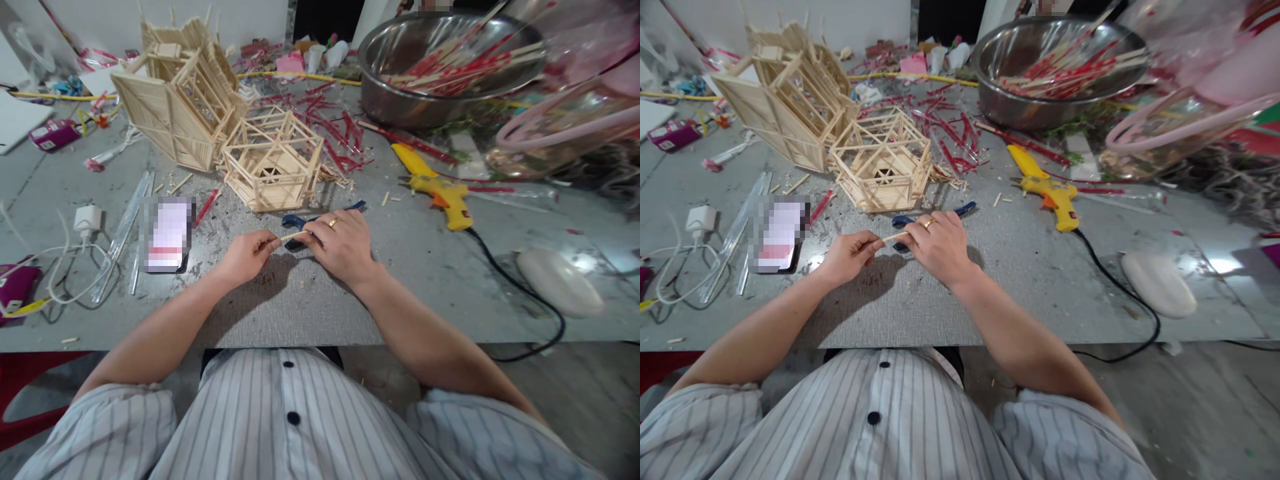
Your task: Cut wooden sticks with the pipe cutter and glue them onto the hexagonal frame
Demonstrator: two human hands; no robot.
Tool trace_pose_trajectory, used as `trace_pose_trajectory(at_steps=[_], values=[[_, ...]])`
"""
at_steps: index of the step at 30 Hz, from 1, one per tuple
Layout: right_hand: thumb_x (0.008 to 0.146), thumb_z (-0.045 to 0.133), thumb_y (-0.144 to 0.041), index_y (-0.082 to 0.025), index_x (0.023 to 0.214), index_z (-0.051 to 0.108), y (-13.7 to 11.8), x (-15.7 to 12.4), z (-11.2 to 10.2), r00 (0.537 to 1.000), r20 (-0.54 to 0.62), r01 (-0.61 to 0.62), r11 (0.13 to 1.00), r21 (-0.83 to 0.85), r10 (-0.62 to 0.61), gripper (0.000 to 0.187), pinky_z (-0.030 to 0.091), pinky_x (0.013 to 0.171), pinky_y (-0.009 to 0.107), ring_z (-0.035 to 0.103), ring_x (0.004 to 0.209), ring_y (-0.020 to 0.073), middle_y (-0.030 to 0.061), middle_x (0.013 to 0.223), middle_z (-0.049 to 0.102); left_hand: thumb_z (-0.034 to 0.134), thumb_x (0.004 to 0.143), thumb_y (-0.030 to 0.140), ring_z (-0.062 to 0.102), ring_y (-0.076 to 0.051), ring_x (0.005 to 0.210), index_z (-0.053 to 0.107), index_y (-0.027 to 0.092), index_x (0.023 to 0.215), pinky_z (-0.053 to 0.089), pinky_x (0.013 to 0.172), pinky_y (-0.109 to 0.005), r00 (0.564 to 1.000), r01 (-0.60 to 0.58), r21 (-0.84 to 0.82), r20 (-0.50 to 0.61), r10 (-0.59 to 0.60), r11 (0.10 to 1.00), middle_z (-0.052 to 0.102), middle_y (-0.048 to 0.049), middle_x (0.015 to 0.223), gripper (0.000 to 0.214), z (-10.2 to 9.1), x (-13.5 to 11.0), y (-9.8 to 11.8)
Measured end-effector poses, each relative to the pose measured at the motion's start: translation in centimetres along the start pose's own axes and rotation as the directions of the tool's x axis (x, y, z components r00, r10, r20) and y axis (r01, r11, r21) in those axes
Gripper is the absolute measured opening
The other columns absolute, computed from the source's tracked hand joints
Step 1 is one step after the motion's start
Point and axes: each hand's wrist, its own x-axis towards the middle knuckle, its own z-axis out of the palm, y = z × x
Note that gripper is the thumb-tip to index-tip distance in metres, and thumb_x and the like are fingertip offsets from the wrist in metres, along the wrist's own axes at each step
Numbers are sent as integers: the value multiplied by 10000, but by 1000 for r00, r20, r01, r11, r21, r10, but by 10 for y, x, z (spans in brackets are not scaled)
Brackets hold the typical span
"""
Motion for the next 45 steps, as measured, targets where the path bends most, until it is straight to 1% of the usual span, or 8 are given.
trace_pose_trajectory(at_steps=[14,24,26,28,32,37,40,45], values=[[947,364,-468,-212,771,685,-3,0,-1,997,46,-71,997,31,70,447,295,668,340,562,718,191,64,713,669,466,868,356,416,-77,449,555,167,713,325,516,-209,998,64,-137,21,-62,988,484,49,467,260,3,0,3],[909,414,-512,-213,693,667,8,0,-5,992,117,14,947,321,-54,448,322,601,294,549,618,147,30,606,618,502,852,360,428,-64,439,637,159,714,316,480,-184,948,13,-137,316,31,990,498,45,460,278,-23,1,4],[897,422,-525,-210,682,655,11,1,-5,989,147,-44,895,444,-24,447,335,586,286,537,590,141,25,589,605,522,849,352,467,-64,449,650,157,746,342,489,-179,908,36,-192,416,48,981,529,41,467,255,-24,0,5],[883,435,-531,-203,689,639,14,3,-3,977,206,-164,824,543,60,433,344,566,277,530,576,138,24,603,609,540,846,367,465,-55,423,627,155,763,339,462,-175,911,109,-288,412,21,952,572,32,495,244,-22,1,5],[868,446,-516,-191,789,607,12,6,8,914,317,-406,609,682,254,371,367,531,258,520,559,125,19,664,626,598,815,413,572,-77,473,512,181,858,426,479,-194,967,243,-611,212,-140,753,686,-10,698,251,-9,4,-1],[814,530,-507,-192,912,571,-1,6,14,799,527,-587,188,787,288,332,388,432,234,513,454,89,19,735,663,724,718,323,662,-102,695,512,157,764,519,661,-228,973,169,-775,31,-230,609,693,-18,790,273,3,9,-6],[784,600,-456,-190,880,589,-10,5,13,766,573,-622,110,776,290,282,452,483,237,603,528,108,42,792,699,765,662,276,613,-63,613,550,147,708,516,591,-204,954,122,-815,-61,-293,566,659,20,748,255,8,9,-6],[724,685,-410,-187,835,630,-20,4,14,783,570,-597,43,801,249,255,529,606,271,640,598,122,22,744,698,771,657,276,559,-63,477,556,147,694,486,464,-190,949,174,-842,5,-314,511,588,49,558,254,12,7,-1]])
